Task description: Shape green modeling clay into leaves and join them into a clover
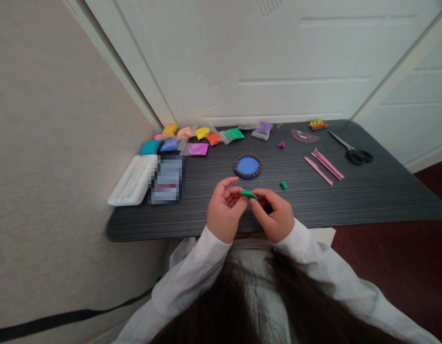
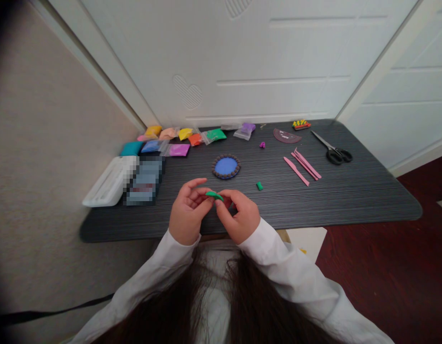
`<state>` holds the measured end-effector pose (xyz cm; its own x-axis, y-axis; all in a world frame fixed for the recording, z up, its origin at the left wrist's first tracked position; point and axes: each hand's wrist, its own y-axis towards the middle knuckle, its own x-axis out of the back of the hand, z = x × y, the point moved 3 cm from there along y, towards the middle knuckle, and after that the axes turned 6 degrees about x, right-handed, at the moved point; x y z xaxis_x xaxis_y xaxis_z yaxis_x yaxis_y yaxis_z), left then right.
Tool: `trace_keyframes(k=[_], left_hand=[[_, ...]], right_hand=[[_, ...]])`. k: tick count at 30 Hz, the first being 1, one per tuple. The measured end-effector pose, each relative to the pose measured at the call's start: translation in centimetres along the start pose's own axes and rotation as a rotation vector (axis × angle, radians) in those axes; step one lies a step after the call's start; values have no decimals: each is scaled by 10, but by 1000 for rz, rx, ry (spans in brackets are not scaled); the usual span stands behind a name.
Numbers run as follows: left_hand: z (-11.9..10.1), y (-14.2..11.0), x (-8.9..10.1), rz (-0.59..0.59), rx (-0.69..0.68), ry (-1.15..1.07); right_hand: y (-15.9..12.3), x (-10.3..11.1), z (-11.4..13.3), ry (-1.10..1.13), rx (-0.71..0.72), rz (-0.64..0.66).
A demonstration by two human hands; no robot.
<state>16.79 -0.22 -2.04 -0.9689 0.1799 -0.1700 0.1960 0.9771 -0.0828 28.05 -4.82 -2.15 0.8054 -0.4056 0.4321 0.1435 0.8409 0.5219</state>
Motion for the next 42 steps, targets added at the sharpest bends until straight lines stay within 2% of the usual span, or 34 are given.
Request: trace_keyframes(k=[6, 13, 17, 22, 29, 33, 37, 39, 42], left_hand=[[6, 14, 15, 5, -41, -18], [11, 28, 28, -43, 85, -128], [10, 37, 35, -61, 81, -62], [4, 59, 48, -96, 3, 113], [3, 76, 57, -128, -17, 242], [-1, 66, 50, -68, 50, 160], [-14, 41, 28, 22, 127, 24], [-20, 26, 16, 112, 193, -144], [-27, 9, 3, 194, 195, -202]], right_hand=[[-1, 4, -5, 50, -40, -29], [-1, 10, -9, 38, -59, -61], [-1, 17, -14, 20, -68, -83], [-2, 25, -22, -5, -99, -92], [0, 26, -25, -25, -84, -61], [2, 26, -23, -48, -57, -50], [5, 25, -15, -45, 59, -14], [7, 25, -7, -24, 120, 18], [9, 30, 6, -5, 174, 36]])
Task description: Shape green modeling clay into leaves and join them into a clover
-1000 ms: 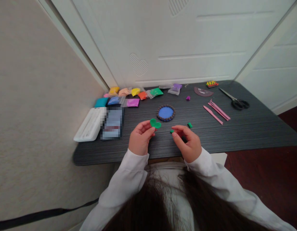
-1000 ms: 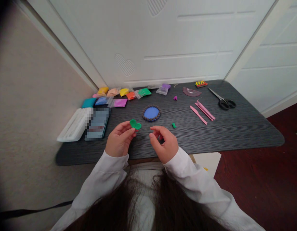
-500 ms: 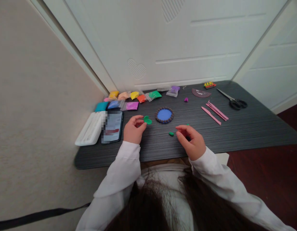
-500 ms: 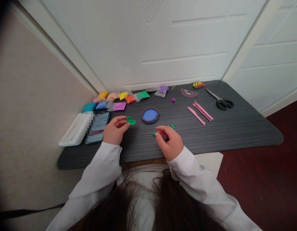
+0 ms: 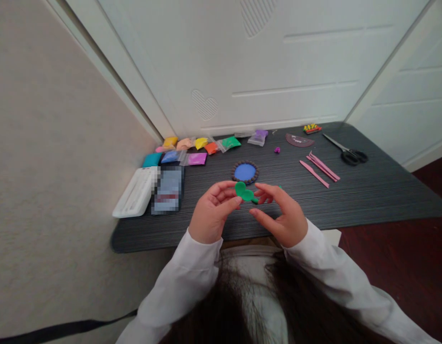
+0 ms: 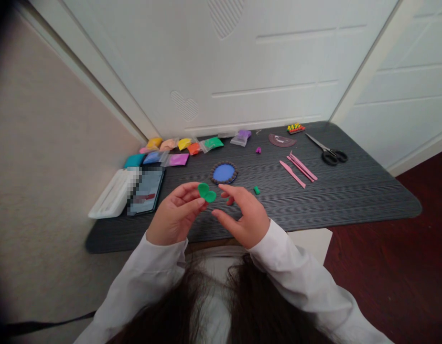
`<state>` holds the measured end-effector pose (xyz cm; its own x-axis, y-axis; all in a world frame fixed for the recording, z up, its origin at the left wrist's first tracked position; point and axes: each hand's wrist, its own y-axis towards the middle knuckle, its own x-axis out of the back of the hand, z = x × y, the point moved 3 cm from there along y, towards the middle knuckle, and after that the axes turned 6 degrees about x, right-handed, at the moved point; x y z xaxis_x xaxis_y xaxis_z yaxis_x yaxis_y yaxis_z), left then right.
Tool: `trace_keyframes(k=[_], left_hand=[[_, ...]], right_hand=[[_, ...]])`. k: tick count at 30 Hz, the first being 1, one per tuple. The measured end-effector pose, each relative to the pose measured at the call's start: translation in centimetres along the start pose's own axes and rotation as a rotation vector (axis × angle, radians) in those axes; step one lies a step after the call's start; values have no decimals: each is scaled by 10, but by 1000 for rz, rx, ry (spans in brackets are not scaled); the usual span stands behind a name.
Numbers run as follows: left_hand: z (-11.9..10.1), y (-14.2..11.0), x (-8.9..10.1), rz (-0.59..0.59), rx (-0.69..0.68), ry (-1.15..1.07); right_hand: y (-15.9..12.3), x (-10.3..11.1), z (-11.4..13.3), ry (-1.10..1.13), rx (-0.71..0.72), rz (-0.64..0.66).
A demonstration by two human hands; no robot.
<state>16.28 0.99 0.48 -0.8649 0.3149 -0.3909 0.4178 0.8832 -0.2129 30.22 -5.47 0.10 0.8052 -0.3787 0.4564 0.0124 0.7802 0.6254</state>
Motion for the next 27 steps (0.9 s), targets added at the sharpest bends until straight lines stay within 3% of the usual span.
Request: trace_keyframes(k=[13, 27], left_hand=[[0, -18, -9, 65, -18, 122], [6, -16, -9, 116, 40, 118]], right_hand=[[7, 18, 17, -48, 34, 115], [11, 16, 20, -105, 88, 213]])
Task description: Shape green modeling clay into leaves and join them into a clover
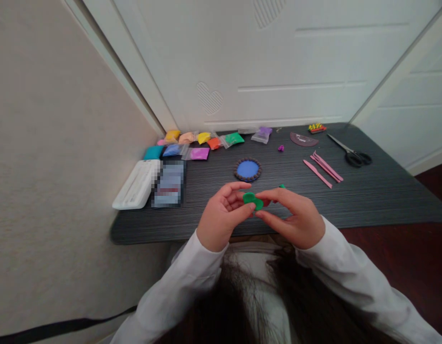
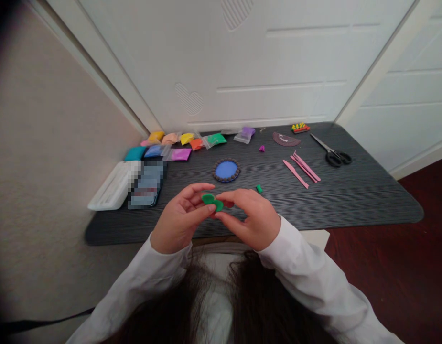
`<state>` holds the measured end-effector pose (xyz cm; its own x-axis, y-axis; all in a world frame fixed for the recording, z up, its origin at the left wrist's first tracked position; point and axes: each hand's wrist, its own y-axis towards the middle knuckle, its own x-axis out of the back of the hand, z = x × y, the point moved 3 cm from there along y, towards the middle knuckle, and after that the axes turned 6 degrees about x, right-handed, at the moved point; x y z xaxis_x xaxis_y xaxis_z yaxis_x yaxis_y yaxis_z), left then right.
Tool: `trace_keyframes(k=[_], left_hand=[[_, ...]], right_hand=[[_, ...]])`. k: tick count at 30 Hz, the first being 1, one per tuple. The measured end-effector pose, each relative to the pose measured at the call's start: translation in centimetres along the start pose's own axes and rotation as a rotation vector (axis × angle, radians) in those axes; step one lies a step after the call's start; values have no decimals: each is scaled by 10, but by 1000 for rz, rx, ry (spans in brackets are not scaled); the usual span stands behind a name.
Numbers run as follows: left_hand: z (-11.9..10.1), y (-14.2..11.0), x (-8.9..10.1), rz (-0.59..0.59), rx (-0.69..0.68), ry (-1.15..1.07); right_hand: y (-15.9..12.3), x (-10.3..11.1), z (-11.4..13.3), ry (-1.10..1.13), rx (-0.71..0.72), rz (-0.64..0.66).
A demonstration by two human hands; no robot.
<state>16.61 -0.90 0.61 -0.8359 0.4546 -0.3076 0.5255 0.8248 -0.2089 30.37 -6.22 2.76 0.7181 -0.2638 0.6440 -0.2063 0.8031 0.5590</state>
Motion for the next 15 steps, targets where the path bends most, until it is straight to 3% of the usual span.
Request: trace_keyframes(k=[15], left_hand=[[4, 2, 0, 12, 71, -53]], right_hand=[[5, 0, 2, -99, 111, 68]])
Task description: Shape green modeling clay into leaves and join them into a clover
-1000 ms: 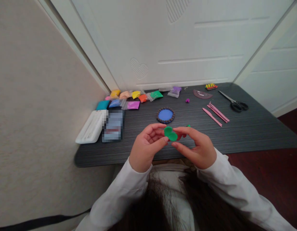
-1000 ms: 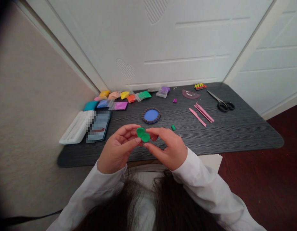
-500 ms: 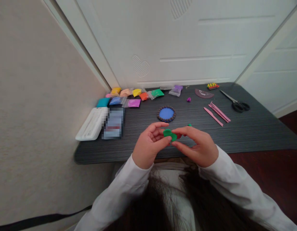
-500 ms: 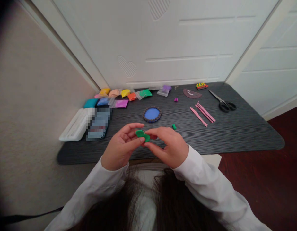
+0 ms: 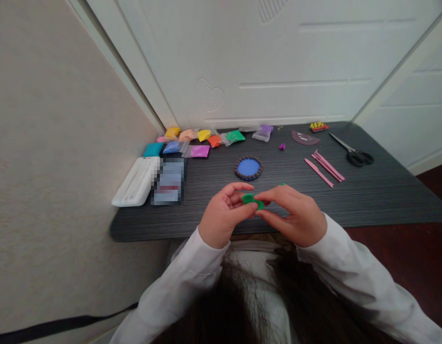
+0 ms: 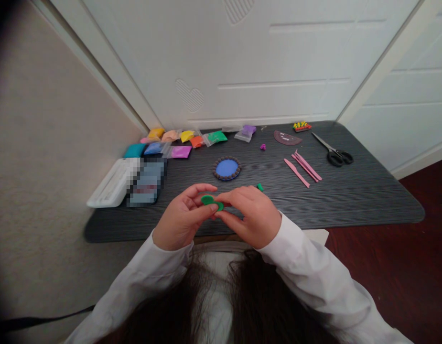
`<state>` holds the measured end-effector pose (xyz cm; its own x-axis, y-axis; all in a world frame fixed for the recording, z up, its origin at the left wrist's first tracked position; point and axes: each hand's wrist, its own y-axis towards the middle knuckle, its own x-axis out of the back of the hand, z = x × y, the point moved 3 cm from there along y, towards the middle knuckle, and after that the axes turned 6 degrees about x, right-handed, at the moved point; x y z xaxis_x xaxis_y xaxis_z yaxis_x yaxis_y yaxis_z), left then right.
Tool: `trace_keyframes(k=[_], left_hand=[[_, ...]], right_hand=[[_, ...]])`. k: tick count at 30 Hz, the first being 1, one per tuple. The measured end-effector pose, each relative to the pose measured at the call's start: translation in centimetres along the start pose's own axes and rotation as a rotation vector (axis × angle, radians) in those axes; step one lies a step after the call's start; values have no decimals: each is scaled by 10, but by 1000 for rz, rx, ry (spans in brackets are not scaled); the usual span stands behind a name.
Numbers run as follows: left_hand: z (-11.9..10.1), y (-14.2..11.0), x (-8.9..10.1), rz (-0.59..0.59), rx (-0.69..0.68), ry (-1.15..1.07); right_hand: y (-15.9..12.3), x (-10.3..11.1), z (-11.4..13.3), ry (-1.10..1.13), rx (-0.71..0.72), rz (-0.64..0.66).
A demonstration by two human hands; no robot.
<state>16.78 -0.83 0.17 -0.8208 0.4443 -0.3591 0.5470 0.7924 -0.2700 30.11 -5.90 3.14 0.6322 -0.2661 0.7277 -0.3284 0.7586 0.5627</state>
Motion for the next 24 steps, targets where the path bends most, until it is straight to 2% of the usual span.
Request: trace_keyframes(k=[24], left_hand=[[1, 0, 1, 32, 31, -96]], right_hand=[[0, 3, -1, 29, 57, 18]])
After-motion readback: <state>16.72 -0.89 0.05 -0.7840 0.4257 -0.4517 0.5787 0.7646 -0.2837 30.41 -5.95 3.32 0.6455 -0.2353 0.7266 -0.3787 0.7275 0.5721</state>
